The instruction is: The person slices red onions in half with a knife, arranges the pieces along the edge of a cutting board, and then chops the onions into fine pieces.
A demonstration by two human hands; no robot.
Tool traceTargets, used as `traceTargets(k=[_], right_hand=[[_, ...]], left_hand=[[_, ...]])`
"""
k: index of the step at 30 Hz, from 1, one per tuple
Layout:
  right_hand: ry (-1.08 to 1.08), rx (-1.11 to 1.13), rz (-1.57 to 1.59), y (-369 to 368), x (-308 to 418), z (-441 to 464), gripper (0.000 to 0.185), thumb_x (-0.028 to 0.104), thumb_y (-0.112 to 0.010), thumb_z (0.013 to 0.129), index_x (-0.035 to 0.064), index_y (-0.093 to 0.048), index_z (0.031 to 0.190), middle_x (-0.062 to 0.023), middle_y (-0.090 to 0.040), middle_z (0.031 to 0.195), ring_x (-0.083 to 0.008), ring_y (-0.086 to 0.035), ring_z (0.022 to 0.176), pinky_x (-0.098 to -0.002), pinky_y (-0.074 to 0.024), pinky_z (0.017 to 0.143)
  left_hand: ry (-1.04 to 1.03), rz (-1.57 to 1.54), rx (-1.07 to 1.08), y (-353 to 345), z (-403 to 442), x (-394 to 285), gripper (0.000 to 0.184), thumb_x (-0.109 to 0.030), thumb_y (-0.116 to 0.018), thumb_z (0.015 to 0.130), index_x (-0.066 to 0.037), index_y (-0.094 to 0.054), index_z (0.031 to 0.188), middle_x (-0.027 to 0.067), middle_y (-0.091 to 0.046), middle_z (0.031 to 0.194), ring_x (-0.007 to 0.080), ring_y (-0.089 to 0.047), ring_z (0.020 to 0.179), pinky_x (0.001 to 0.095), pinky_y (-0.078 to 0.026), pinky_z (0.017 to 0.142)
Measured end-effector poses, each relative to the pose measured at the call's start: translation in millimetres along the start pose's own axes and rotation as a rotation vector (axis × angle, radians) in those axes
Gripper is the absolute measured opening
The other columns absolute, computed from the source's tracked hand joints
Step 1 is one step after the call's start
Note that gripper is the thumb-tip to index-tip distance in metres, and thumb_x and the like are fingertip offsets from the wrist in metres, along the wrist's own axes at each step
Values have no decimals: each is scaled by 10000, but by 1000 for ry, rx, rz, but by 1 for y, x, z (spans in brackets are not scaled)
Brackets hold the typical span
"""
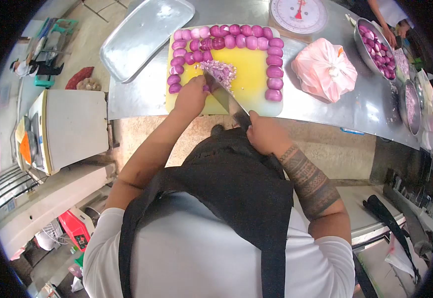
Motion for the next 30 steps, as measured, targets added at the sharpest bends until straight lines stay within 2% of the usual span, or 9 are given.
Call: traceTargets(k=[5,6,10,15,18,21,30], right_hand=[[72,-135,122,6,-25,3,280,166,-586,982,-21,-543,1186,-307,-683,947,-525,-659,931,-577,-525,820],[12,-148,119,7,-25,0,255,160,-588,982,-17,-533,1158,-311,-678,923,-526,-657,924,-573,-526,798],[-8,-113,-57,13,-9,-5,217,155,-579,980,7,-531,1131,-278,-699,885,-499,-690,863,-592,-538,770],[-56,-48,-205,5,2,-6,183,134,-525,985,26,-543,1132,-249,-723,855,-475,-721,817,-604,-554,736],[7,-114,-139,14,10,-10,193,133,-536,980,24,-545,1138,-257,-721,856,-473,-723,824,-596,-556,731],[-13,-57,-203,3,6,-6,195,122,-547,971,17,-545,1135,-251,-720,839,-466,-725,808,-589,-558,721],[-1,-107,-207,10,17,-9,207,124,-551,965,10,-552,1138,-251,-717,815,-466,-724,798,-590,-560,714]], left_hand=[[-34,4,-29,11,2,-8,274,-149,-745,892,-45,-635,1120,220,-657,1074,438,-660,1020,529,-535,872],[-29,-5,-50,13,2,-7,276,-156,-748,892,-50,-648,1126,220,-658,1066,442,-662,1011,530,-536,870],[-3,-10,-28,2,4,1,309,-163,-753,892,-48,-671,1168,223,-676,1048,444,-671,998,526,-538,873],[19,-81,-72,-7,7,8,253,-167,-753,899,-14,-679,1087,238,-705,1046,439,-682,1006,523,-541,869],[50,-80,-82,-4,6,9,241,-171,-754,903,6,-683,1050,238,-710,1043,436,-686,1005,525,-542,866],[60,-100,-71,-4,5,8,237,-165,-753,904,16,-685,1040,238,-713,1038,437,-689,1005,529,-543,867],[36,-116,-69,-6,2,11,220,-143,-723,908,15,-640,1037,255,-686,1032,457,-669,985,548,-527,865]])
Point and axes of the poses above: each hand's wrist, its own z-axis towards the middle knuckle, its own y-axis out of the back of the hand, x = y × z, the point moved 8 cm from there along z, towards the middle knuckle
